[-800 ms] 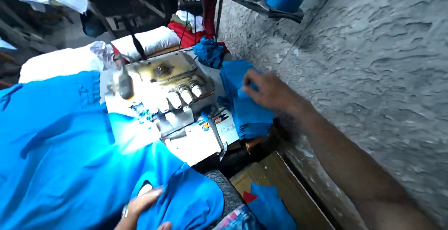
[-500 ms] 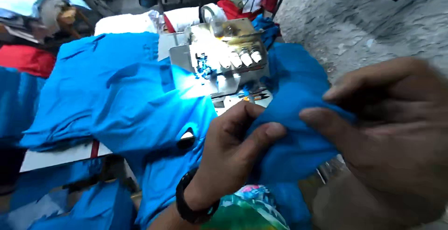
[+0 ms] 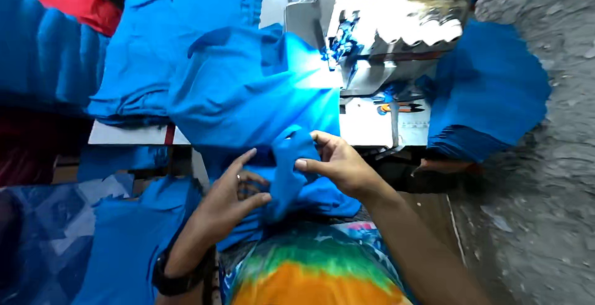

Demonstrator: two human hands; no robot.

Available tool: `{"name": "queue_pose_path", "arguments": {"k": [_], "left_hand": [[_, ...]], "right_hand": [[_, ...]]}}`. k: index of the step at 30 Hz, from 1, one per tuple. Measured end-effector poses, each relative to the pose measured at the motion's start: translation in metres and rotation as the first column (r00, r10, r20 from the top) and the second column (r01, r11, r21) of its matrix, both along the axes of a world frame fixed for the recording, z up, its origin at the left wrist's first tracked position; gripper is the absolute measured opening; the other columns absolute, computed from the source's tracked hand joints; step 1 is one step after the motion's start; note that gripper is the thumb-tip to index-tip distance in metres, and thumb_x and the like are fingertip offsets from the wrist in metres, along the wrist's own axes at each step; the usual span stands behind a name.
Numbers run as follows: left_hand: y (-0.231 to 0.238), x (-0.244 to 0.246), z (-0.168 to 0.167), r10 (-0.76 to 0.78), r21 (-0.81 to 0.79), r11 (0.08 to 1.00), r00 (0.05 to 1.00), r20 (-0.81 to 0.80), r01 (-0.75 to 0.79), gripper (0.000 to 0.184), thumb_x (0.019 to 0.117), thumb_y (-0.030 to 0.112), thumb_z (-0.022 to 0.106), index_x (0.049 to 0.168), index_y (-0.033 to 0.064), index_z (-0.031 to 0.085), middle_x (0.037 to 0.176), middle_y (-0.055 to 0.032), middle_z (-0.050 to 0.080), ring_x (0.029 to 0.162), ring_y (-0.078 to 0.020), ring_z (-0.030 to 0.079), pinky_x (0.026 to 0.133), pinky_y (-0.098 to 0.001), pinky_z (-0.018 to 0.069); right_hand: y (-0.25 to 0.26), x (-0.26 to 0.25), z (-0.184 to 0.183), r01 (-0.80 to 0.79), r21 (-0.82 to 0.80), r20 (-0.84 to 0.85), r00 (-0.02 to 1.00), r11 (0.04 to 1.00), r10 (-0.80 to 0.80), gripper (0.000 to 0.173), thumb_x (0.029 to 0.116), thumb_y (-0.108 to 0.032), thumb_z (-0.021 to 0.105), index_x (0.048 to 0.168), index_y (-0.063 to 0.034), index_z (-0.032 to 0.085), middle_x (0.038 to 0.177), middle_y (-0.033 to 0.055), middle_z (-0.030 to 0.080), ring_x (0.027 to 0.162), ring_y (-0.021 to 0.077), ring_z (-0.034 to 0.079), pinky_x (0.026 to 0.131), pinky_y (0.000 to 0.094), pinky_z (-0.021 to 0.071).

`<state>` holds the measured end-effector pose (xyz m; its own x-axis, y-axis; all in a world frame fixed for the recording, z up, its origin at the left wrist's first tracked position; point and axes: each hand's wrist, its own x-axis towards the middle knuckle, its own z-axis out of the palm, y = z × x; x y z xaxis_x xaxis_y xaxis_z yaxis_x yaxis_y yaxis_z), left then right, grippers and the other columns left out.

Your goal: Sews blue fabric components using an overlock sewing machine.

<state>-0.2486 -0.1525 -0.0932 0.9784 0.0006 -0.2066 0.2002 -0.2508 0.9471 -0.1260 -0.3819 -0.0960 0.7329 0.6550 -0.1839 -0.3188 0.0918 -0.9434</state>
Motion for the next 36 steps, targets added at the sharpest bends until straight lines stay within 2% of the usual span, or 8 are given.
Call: {"name": "queue_pose_path", "arguments": {"k": [4, 8, 12, 16, 19, 22, 27, 36], "left_hand": [[0.003, 0.035, 0.035, -0.096, 0.080, 0.994, 0.952, 0.291, 0.076, 0.060, 0.0932, 0.042, 0.071, 0.144, 0.0135, 0.055, 0.134, 0.0010, 0.063, 0.122, -0.0121, 0.061, 0.102, -0.0360, 0.0547], [-0.001, 0.073, 0.070, -0.174, 0.137, 0.983, 0.870, 0.462, 0.124, 0.011, 0.1032, 0.016, 0.060, 0.099, 0.0078, 0.066, 0.080, 0.0040, 0.064, 0.067, -0.0012, 0.060, 0.059, -0.0165, 0.0519], [0.021, 0.130, 0.089, -0.166, 0.459, 0.870, 0.772, 0.613, -0.178, 0.020, 0.1032, 0.022, 0.061, 0.105, 0.0040, 0.068, 0.091, 0.0016, 0.067, 0.078, 0.0051, 0.059, 0.073, -0.0132, 0.0495], [0.021, 0.168, 0.069, -0.210, 0.504, 0.847, 0.768, 0.605, -0.165, 0.020, 0.1041, 0.023, 0.059, 0.106, 0.0058, 0.069, 0.095, -0.0008, 0.068, 0.084, 0.0009, 0.062, 0.078, -0.0178, 0.0505], [-0.002, 0.151, 0.073, -0.346, 0.569, 0.818, 0.714, 0.608, -0.089, 0.017, 0.1046, 0.015, 0.057, 0.107, 0.0026, 0.069, 0.093, -0.0052, 0.068, 0.081, -0.0059, 0.062, 0.076, -0.0230, 0.0525], [-0.027, 0.127, 0.101, -0.487, 0.576, 0.815, 0.608, 0.628, 0.058, 0.011, 0.0984, 0.009, 0.063, 0.100, 0.0050, 0.073, 0.096, -0.0016, 0.068, 0.083, -0.0046, 0.064, 0.076, -0.0204, 0.0555], [-0.015, 0.119, 0.119, -0.308, 0.477, 0.871, 0.622, 0.719, -0.119, 0.008, 0.0942, 0.008, 0.071, 0.099, 0.0044, 0.076, 0.094, -0.0011, 0.069, 0.084, -0.0027, 0.065, 0.075, -0.0162, 0.0540], [0.014, 0.097, 0.138, -0.304, 0.484, 0.872, 0.692, 0.655, -0.075, 0.013, 0.0942, 0.022, 0.074, 0.107, 0.0181, 0.075, 0.102, 0.0098, 0.070, 0.092, -0.0015, 0.065, 0.078, -0.0168, 0.0547]], "right_hand": [[0.005, -0.009, 0.036, -0.119, 0.012, 0.264, 0.958, 0.993, 0.111, 0.037, 0.0879, -0.004, 0.077, 0.123, -0.0053, 0.067, 0.101, 0.0052, 0.076, 0.087, 0.0131, 0.074, 0.081, 0.0284, 0.0638], [-0.001, -0.011, 0.049, -0.042, 0.004, 0.353, 0.935, 0.999, 0.038, 0.064, 0.0851, 0.000, 0.080, 0.143, -0.0133, 0.058, 0.103, 0.0076, 0.076, 0.084, 0.0172, 0.075, 0.077, 0.0315, 0.0657], [-0.035, 0.003, 0.002, 0.155, -0.316, 0.418, 0.908, 0.936, -0.009, 0.034, 0.0841, -0.010, 0.082, 0.117, -0.0106, 0.072, 0.087, 0.0009, 0.077, 0.074, 0.0097, 0.073, 0.070, 0.0285, 0.0632], [-0.062, 0.020, -0.014, 0.325, -0.558, 0.539, 0.841, 0.764, 0.036, 0.042, 0.0846, -0.012, 0.084, 0.124, -0.0111, 0.071, 0.098, 0.0013, 0.078, 0.086, 0.0100, 0.075, 0.081, 0.0336, 0.0636], [-0.053, 0.030, 0.025, 0.431, -0.408, 0.711, 0.703, 0.805, -0.016, 0.053, 0.0788, -0.024, 0.089, 0.126, -0.0115, 0.070, 0.114, 0.0012, 0.075, 0.101, 0.0099, 0.072, 0.086, 0.0331, 0.0623], [-0.025, 0.045, 0.065, 0.183, -0.190, 0.725, 0.689, 0.965, 0.012, 0.080, 0.0732, -0.029, 0.091, 0.144, -0.0103, 0.058, 0.136, 0.0022, 0.065, 0.122, 0.0092, 0.062, 0.100, 0.0305, 0.0553], [0.004, 0.048, 0.083, -0.064, 0.083, 0.610, 0.792, 0.994, 0.001, 0.015, 0.0874, -0.005, 0.078, 0.100, -0.0028, 0.071, 0.082, 0.0025, 0.073, 0.069, 0.0073, 0.069, 0.062, 0.0228, 0.0604], [-0.005, -0.019, 0.077, 0.174, 0.213, 0.539, 0.800, 0.961, -0.264, 0.016, 0.0951, -0.012, 0.073, 0.100, 0.0033, 0.073, 0.088, 0.0018, 0.075, 0.078, -0.0004, 0.069, 0.070, 0.0152, 0.0597]]}}
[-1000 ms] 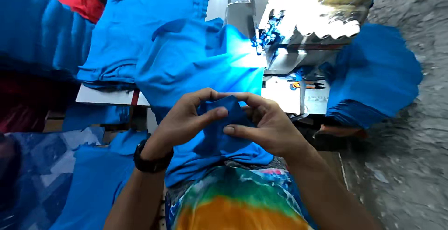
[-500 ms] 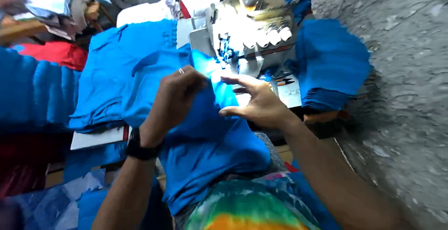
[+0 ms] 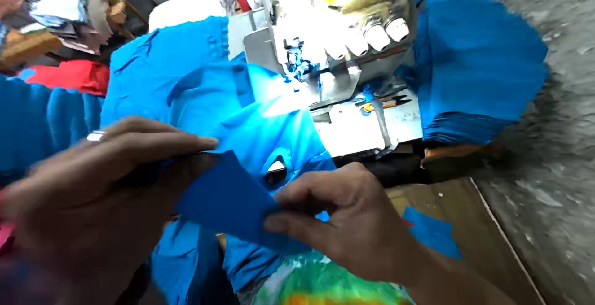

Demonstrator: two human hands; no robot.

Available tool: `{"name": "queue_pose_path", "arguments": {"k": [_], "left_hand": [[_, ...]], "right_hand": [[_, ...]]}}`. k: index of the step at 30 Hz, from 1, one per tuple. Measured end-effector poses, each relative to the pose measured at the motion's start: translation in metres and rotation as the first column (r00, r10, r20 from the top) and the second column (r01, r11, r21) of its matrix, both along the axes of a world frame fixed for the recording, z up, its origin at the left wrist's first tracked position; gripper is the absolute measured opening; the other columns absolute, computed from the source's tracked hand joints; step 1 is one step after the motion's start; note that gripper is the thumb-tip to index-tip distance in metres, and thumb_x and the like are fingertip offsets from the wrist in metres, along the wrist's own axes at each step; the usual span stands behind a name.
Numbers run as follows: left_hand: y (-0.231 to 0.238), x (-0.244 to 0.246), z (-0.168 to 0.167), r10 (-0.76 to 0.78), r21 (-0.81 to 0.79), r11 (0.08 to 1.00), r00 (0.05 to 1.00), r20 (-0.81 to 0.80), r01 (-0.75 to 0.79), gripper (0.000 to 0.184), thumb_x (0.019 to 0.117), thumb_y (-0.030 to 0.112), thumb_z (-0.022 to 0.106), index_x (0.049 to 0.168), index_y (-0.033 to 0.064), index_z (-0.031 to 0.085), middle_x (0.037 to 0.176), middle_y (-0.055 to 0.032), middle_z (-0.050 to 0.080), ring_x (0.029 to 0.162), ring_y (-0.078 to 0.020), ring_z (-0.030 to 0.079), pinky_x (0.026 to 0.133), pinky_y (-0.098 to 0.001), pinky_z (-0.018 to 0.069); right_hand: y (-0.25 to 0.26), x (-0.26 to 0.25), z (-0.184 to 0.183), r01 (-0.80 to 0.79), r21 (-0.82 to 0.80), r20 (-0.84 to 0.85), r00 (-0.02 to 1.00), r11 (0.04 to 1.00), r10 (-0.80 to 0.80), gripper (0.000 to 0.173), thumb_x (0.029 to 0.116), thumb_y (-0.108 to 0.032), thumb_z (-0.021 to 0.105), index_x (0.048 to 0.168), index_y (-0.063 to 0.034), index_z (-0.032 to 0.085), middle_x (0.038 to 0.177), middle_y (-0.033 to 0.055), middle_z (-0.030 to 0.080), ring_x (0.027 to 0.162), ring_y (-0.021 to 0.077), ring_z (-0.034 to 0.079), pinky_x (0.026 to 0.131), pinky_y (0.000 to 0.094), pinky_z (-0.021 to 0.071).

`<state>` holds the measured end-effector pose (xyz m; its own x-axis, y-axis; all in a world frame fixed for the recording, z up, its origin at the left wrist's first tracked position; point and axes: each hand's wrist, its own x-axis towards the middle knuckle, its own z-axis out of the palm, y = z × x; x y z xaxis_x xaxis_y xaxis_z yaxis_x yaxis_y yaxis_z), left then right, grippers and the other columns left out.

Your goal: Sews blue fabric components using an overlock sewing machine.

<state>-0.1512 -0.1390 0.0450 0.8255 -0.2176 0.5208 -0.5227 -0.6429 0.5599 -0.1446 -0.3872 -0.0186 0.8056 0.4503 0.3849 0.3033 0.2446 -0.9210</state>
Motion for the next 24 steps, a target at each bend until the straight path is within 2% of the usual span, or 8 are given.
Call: {"name": "queue_pose_path", "arguments": {"k": [4, 8, 11, 14, 16, 18, 21, 24], "left_hand": [[-0.024, 0.062, -0.004, 0.014, 0.095, 0.995, 0.997, 0.077, -0.021, 0.011, 0.0963, 0.019, 0.070, 0.101, 0.0102, 0.074, 0.099, 0.0073, 0.068, 0.092, 0.0026, 0.062, 0.080, -0.0142, 0.0502], [-0.057, 0.128, -0.085, 0.083, 0.119, 0.989, 0.996, 0.019, -0.085, 0.009, 0.0963, 0.011, 0.067, 0.097, 0.0048, 0.074, 0.099, -0.0042, 0.071, 0.094, -0.0088, 0.067, 0.085, -0.0260, 0.0549], [-0.063, 0.147, -0.120, 0.139, 0.111, 0.985, 0.990, -0.033, -0.135, 0.009, 0.0951, 0.015, 0.069, 0.096, 0.0092, 0.076, 0.102, -0.0025, 0.072, 0.100, -0.0127, 0.065, 0.090, -0.0343, 0.0511], [-0.064, 0.150, -0.129, 0.161, 0.070, 0.985, 0.986, -0.045, -0.157, 0.006, 0.0914, 0.016, 0.073, 0.091, 0.0116, 0.077, 0.101, -0.0009, 0.071, 0.102, -0.0135, 0.063, 0.093, -0.0388, 0.0465], [-0.066, 0.151, -0.131, 0.182, 0.039, 0.983, 0.982, -0.049, -0.180, 0.003, 0.0904, 0.015, 0.075, 0.091, 0.0129, 0.077, 0.100, 0.0012, 0.070, 0.100, -0.0117, 0.062, 0.093, -0.0388, 0.0456], [-0.065, 0.151, -0.133, 0.187, 0.023, 0.982, 0.981, -0.055, -0.186, 0.004, 0.0909, 0.016, 0.075, 0.093, 0.0130, 0.078, 0.102, 0.0015, 0.069, 0.100, -0.0111, 0.061, 0.093, -0.0376, 0.0462], [-0.066, 0.150, -0.134, 0.190, -0.023, 0.981, 0.977, -0.094, -0.193, 0.006, 0.0904, 0.018, 0.077, 0.094, 0.0145, 0.079, 0.102, 0.0033, 0.069, 0.100, -0.0106, 0.060, 0.092, -0.0360, 0.0444], [-0.068, 0.140, -0.131, 0.210, -0.042, 0.975, 0.964, -0.162, -0.219, 0.006, 0.0873, 0.022, 0.080, 0.091, 0.0180, 0.079, 0.103, 0.0072, 0.067, 0.100, -0.0095, 0.057, 0.091, -0.0339, 0.0438]], "right_hand": [[-0.008, 0.036, -0.018, 0.183, -0.029, -0.084, 0.979, 0.983, -0.185, 0.009, 0.0925, -0.011, 0.076, 0.095, -0.0020, 0.075, 0.080, -0.0017, 0.074, 0.069, -0.0012, 0.067, 0.062, 0.0140, 0.0580], [-0.020, 0.085, -0.083, 0.320, -0.296, -0.198, 0.901, 0.900, -0.385, 0.005, 0.0880, -0.016, 0.080, 0.090, -0.0113, 0.078, 0.073, -0.0054, 0.072, 0.061, 0.0004, 0.064, 0.058, 0.0159, 0.0551], [-0.025, 0.101, -0.107, 0.333, -0.400, -0.187, 0.883, 0.854, -0.431, 0.009, 0.0889, -0.020, 0.079, 0.089, -0.0116, 0.077, 0.074, -0.0067, 0.070, 0.064, -0.0029, 0.062, 0.061, 0.0134, 0.0537], [-0.021, 0.102, -0.113, 0.402, -0.412, -0.102, 0.871, 0.818, -0.480, 0.013, 0.0880, -0.026, 0.079, 0.088, -0.0136, 0.077, 0.076, -0.0086, 0.072, 0.068, -0.0042, 0.065, 0.063, 0.0134, 0.0557], [-0.018, 0.105, -0.116, 0.478, -0.382, 0.005, 0.857, 0.791, -0.515, 0.016, 0.0861, -0.029, 0.080, 0.084, -0.0161, 0.071, 0.077, -0.0093, 0.066, 0.070, -0.0025, 0.061, 0.062, 0.0153, 0.0509], [-0.020, 0.111, -0.113, 0.450, -0.364, 0.032, 0.881, 0.815, -0.473, 0.018, 0.0871, -0.027, 0.080, 0.084, -0.0162, 0.066, 0.080, -0.0079, 0.063, 0.071, -0.0011, 0.059, 0.062, 0.0159, 0.0506], [-0.030, 0.114, -0.104, 0.252, -0.389, -0.103, 0.944, 0.886, -0.313, 0.019, 0.0910, -0.022, 0.075, 0.079, -0.0158, 0.061, 0.070, -0.0079, 0.056, 0.061, -0.0019, 0.051, 0.053, 0.0136, 0.0411], [-0.039, 0.105, -0.094, 0.146, -0.480, -0.183, 0.948, 0.865, -0.262, 0.019, 0.0908, -0.026, 0.074, 0.079, -0.0184, 0.061, 0.069, -0.0096, 0.056, 0.061, -0.0034, 0.051, 0.053, 0.0129, 0.0404]]}}
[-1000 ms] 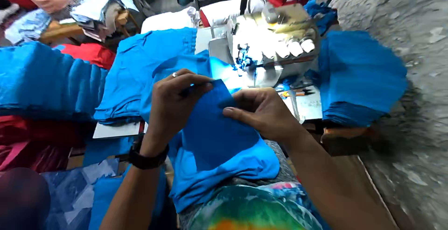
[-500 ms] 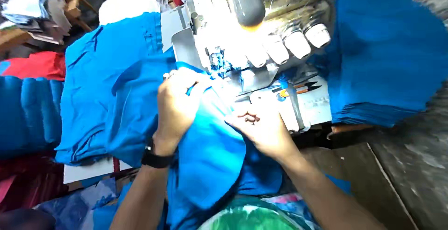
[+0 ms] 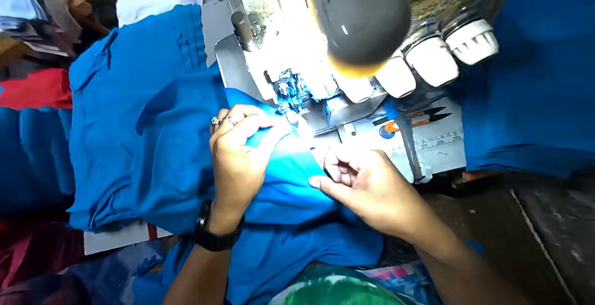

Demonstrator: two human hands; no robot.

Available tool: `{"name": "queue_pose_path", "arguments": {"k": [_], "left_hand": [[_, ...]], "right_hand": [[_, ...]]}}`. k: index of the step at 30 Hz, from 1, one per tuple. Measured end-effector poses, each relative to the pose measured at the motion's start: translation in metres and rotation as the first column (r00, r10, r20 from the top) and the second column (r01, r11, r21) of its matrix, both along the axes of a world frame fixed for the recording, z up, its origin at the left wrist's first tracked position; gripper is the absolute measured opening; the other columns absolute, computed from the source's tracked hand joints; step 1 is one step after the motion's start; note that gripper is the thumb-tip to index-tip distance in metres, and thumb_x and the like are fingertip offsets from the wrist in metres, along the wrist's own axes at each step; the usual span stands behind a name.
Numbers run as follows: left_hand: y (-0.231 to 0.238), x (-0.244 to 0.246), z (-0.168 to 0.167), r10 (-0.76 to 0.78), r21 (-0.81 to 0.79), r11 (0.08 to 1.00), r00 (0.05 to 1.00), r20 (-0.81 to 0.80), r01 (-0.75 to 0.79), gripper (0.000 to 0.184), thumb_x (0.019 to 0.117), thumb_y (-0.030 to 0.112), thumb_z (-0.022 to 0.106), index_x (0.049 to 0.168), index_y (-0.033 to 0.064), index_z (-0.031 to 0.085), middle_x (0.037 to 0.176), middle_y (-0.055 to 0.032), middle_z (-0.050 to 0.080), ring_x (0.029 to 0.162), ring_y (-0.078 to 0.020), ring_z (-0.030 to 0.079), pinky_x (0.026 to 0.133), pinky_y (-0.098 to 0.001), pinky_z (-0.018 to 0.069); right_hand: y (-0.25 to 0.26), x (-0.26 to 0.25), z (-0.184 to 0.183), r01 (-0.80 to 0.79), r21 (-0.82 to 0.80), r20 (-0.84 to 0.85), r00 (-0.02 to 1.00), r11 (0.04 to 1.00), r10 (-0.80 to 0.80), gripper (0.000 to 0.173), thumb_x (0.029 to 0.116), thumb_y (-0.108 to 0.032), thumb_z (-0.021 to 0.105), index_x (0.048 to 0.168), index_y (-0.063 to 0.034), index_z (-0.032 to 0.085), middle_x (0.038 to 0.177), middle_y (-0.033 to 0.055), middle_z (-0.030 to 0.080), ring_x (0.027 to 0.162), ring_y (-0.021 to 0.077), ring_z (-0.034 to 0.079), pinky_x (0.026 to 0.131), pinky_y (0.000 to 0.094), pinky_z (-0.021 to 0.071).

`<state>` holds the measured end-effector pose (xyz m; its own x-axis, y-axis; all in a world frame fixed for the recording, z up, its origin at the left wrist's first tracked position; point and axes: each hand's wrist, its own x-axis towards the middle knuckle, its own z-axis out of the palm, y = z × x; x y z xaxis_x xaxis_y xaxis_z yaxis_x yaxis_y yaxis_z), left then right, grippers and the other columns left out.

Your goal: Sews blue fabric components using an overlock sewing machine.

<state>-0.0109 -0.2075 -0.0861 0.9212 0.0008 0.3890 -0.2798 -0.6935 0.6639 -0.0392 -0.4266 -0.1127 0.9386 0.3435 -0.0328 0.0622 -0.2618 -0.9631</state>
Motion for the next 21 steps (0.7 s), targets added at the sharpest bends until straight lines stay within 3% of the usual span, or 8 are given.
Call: {"name": "queue_pose_path", "arguments": {"k": [6, 8, 9, 11, 14, 17, 21], "left_hand": [[0.002, -0.003, 0.013, -0.020, 0.057, 0.998, 0.993, -0.113, 0.026, 0.006, 0.0859, 0.028, 0.080, 0.089, 0.0233, 0.079, 0.100, 0.0110, 0.068, 0.100, -0.0085, 0.058, 0.093, -0.0415, 0.0398], [0.001, -0.002, 0.016, -0.031, 0.071, 0.997, 0.992, -0.123, 0.040, 0.005, 0.0853, 0.027, 0.081, 0.088, 0.0238, 0.079, 0.100, 0.0110, 0.068, 0.100, -0.0089, 0.058, 0.093, -0.0437, 0.0391], [0.001, -0.002, 0.017, -0.035, 0.072, 0.996, 0.991, -0.126, 0.044, 0.005, 0.0849, 0.027, 0.081, 0.087, 0.0238, 0.078, 0.099, 0.0109, 0.068, 0.101, -0.0093, 0.058, 0.094, -0.0450, 0.0388], [-0.001, -0.003, 0.017, -0.021, 0.075, 0.997, 0.992, -0.128, 0.031, 0.006, 0.0852, 0.028, 0.081, 0.089, 0.0245, 0.077, 0.098, 0.0113, 0.067, 0.100, -0.0096, 0.059, 0.094, -0.0466, 0.0388], [-0.007, -0.007, 0.006, 0.059, 0.121, 0.991, 0.995, -0.086, -0.048, 0.013, 0.0916, 0.030, 0.073, 0.102, 0.0228, 0.074, 0.104, 0.0079, 0.064, 0.102, -0.0125, 0.057, 0.093, -0.0451, 0.0405], [-0.016, -0.006, -0.009, 0.135, 0.174, 0.976, 0.991, -0.007, -0.132, 0.017, 0.0967, 0.028, 0.063, 0.109, 0.0178, 0.068, 0.111, 0.0007, 0.058, 0.109, -0.0179, 0.051, 0.095, -0.0408, 0.0386], [-0.020, 0.008, -0.005, 0.164, 0.293, 0.944, 0.986, -0.011, -0.154, 0.021, 0.0999, 0.029, 0.058, 0.111, 0.0120, 0.063, 0.111, -0.0055, 0.058, 0.108, -0.0245, 0.053, 0.092, -0.0451, 0.0410]], "right_hand": [[-0.004, -0.010, 0.004, 0.010, -0.055, 0.045, 0.999, 0.998, -0.008, 0.021, 0.0905, -0.029, 0.075, 0.079, -0.0182, 0.062, 0.069, -0.0103, 0.058, 0.061, -0.0046, 0.052, 0.053, 0.0114, 0.0415], [-0.004, -0.009, 0.007, -0.026, -0.053, 0.070, 0.997, 0.998, 0.029, 0.010, 0.0915, -0.026, 0.073, 0.088, -0.0188, 0.067, 0.076, -0.0104, 0.063, 0.066, -0.0049, 0.057, 0.058, 0.0105, 0.0464], [-0.005, -0.008, 0.008, -0.060, -0.065, 0.076, 0.995, 0.996, 0.065, 0.007, 0.0928, -0.026, 0.071, 0.098, -0.0204, 0.070, 0.081, -0.0104, 0.066, 0.070, -0.0049, 0.061, 0.062, 0.0107, 0.0507], [-0.006, -0.002, 0.012, -0.139, -0.121, 0.056, 0.988, 0.983, 0.147, 0.030, 0.0948, -0.027, 0.068, 0.125, -0.0277, 0.068, 0.088, -0.0104, 0.066, 0.074, -0.0047, 0.062, 0.066, 0.0120, 0.0526], [-0.010, 0.006, 0.022, -0.227, -0.203, -0.021, 0.974, 0.953, 0.227, 0.059, 0.0945, -0.030, 0.068, 0.151, -0.0344, 0.050, 0.088, -0.0108, 0.065, 0.072, -0.0046, 0.059, 0.066, 0.0135, 0.0509], [-0.016, 0.016, 0.021, -0.214, -0.177, -0.043, 0.977, 0.961, 0.209, 0.065, 0.0928, -0.031, 0.069, 0.154, -0.0335, 0.047, 0.082, -0.0115, 0.063, 0.069, -0.0042, 0.057, 0.062, 0.0133, 0.0489], [-0.025, 0.033, 0.024, -0.146, -0.076, -0.085, 0.987, 0.986, 0.139, 0.073, 0.0887, -0.023, 0.076, 0.154, -0.0365, 0.047, 0.075, -0.0090, 0.064, 0.061, 0.0022, 0.060, 0.055, 0.0187, 0.0523]]}}
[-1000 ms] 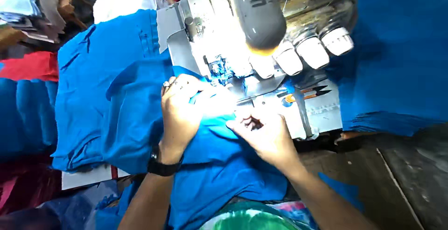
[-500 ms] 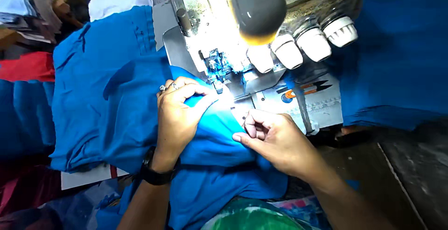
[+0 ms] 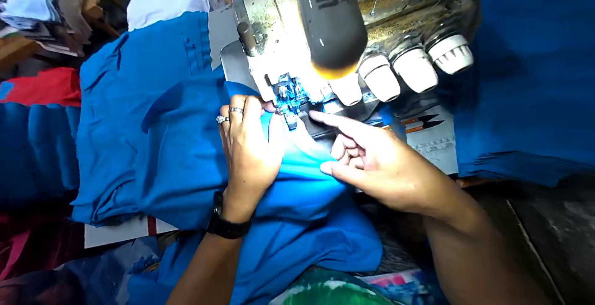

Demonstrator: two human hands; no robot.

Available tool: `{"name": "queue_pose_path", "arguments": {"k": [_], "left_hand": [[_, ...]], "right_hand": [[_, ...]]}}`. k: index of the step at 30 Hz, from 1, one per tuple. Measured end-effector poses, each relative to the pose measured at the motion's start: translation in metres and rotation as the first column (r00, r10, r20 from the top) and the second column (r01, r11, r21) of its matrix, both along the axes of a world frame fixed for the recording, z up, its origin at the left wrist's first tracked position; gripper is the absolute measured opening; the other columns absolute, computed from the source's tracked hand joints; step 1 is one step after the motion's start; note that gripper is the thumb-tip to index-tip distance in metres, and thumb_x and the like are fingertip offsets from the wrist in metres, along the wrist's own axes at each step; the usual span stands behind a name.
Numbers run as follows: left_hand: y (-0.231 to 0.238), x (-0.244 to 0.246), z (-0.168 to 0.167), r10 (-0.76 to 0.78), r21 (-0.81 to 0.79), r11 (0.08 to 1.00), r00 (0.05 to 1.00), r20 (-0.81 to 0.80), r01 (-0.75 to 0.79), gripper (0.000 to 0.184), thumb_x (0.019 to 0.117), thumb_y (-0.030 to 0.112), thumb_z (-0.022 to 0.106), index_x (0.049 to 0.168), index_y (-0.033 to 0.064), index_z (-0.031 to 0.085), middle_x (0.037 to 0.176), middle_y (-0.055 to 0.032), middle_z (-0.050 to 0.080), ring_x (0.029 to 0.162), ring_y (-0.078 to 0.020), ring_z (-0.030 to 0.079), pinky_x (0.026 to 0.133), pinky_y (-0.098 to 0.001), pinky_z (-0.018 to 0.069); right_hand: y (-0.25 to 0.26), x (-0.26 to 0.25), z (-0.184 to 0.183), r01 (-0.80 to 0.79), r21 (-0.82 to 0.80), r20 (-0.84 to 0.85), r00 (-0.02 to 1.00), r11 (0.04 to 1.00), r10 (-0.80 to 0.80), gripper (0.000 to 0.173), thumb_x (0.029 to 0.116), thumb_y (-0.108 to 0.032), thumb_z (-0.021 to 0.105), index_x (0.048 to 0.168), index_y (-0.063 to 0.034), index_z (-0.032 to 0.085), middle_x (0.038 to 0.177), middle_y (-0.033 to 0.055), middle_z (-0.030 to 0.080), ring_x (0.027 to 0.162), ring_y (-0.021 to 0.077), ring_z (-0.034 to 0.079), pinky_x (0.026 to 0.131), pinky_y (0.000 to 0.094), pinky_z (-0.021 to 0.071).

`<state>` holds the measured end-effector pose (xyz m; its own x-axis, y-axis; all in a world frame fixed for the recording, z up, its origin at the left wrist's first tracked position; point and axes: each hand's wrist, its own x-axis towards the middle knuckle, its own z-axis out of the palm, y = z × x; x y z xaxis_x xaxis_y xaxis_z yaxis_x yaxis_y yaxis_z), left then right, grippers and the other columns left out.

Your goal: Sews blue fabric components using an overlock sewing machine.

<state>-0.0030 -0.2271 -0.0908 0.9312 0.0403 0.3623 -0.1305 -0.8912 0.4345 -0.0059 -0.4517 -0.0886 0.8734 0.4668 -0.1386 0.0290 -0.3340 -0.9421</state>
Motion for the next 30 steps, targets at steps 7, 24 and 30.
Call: {"name": "queue_pose_path", "arguments": {"k": [7, 24, 30], "left_hand": [[-0.001, -0.002, -0.001, 0.027, -0.034, 0.999, 1.000, 0.003, -0.027, 0.019, 0.0995, 0.027, 0.058, 0.111, 0.0138, 0.065, 0.110, -0.0016, 0.061, 0.108, -0.0193, 0.053, 0.093, -0.0426, 0.0400], [0.105, -0.198, -0.074, 0.644, -0.693, 0.592, 0.758, 0.100, -0.412, 0.044, 0.1000, 0.016, 0.063, 0.130, -0.0080, 0.041, 0.115, -0.0064, 0.057, 0.093, -0.0027, 0.061, 0.079, -0.0216, 0.0550], [0.108, -0.237, -0.135, 0.350, -0.857, 0.209, 0.854, -0.385, -0.471, 0.047, 0.0973, 0.012, 0.067, 0.137, -0.0060, 0.049, 0.103, -0.0115, 0.069, 0.070, -0.0123, 0.067, 0.060, -0.0296, 0.0588]], "right_hand": [[0.003, -0.021, -0.008, 0.088, 0.075, 0.081, 0.992, 0.993, -0.094, 0.049, 0.0908, -0.027, 0.071, 0.139, -0.0298, 0.062, 0.085, -0.0121, 0.067, 0.070, -0.0018, 0.063, 0.060, 0.0145, 0.0547], [0.039, -0.023, -0.017, 0.279, 0.208, 0.128, 0.942, 0.937, -0.309, 0.021, 0.0868, -0.013, 0.080, 0.106, -0.0132, 0.071, 0.078, -0.0029, 0.072, 0.066, 0.0060, 0.068, 0.061, 0.0238, 0.0592], [0.019, -0.050, -0.003, -0.029, 0.145, -0.228, 0.972, 0.989, 0.062, 0.032, 0.0882, -0.004, 0.069, 0.119, -0.0079, 0.062, 0.089, -0.0010, 0.073, 0.076, 0.0056, 0.069, 0.070, 0.0232, 0.0598]]}}
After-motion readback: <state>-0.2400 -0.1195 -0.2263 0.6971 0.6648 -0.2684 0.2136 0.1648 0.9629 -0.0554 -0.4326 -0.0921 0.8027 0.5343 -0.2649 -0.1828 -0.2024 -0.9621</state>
